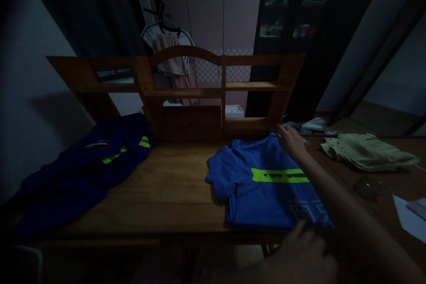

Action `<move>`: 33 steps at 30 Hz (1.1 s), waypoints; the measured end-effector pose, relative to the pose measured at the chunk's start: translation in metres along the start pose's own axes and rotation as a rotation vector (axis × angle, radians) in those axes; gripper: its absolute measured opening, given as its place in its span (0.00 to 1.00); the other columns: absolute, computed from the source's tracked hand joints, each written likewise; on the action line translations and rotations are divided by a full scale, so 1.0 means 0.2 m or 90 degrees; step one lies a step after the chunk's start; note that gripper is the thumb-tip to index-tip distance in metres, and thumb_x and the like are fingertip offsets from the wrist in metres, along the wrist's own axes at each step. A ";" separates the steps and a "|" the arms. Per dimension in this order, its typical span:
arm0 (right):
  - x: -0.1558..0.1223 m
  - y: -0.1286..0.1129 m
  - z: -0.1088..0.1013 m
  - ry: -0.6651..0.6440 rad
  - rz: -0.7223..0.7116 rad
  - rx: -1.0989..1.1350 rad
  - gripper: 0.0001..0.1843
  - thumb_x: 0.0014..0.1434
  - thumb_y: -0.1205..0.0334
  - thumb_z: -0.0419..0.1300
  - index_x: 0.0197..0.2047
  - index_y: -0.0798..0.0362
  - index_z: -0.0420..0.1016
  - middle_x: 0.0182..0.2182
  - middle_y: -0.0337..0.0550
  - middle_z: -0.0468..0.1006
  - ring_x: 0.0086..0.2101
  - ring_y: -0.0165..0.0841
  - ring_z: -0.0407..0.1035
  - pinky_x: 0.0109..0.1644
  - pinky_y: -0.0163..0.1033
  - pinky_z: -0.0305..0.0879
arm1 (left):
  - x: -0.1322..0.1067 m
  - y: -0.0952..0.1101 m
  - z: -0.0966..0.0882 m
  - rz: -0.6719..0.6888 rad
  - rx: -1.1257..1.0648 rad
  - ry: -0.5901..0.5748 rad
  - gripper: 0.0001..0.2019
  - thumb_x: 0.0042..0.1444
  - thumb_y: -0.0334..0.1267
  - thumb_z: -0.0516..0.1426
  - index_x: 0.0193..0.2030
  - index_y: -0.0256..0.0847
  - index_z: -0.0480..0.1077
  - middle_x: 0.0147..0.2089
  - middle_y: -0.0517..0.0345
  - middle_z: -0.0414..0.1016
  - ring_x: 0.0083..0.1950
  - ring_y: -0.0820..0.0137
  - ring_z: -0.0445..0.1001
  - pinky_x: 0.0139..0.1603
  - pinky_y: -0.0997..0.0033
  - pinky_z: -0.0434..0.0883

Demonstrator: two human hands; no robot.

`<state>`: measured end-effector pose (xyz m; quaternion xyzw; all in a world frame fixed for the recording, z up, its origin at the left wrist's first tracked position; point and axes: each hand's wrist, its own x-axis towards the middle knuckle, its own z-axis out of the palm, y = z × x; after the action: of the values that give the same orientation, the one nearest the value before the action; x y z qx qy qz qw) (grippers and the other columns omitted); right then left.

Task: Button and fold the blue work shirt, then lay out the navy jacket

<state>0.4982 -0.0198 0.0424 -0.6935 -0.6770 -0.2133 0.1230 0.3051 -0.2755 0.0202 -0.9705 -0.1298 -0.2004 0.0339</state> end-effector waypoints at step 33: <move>-0.42 -0.80 0.04 -0.089 -0.232 0.415 0.33 0.73 0.47 0.41 0.71 0.58 0.37 0.65 0.45 0.32 0.63 0.36 0.30 0.67 0.44 0.37 | -0.50 -0.21 0.18 -0.468 0.059 0.069 0.28 0.65 0.50 0.42 0.64 0.32 0.58 0.68 0.44 0.49 0.69 0.54 0.44 0.66 0.47 0.57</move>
<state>0.3413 -0.0822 -0.0223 -0.4988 -0.8285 0.0423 0.2508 0.2187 -0.2555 -0.0517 -0.8445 -0.4766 -0.2440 0.0101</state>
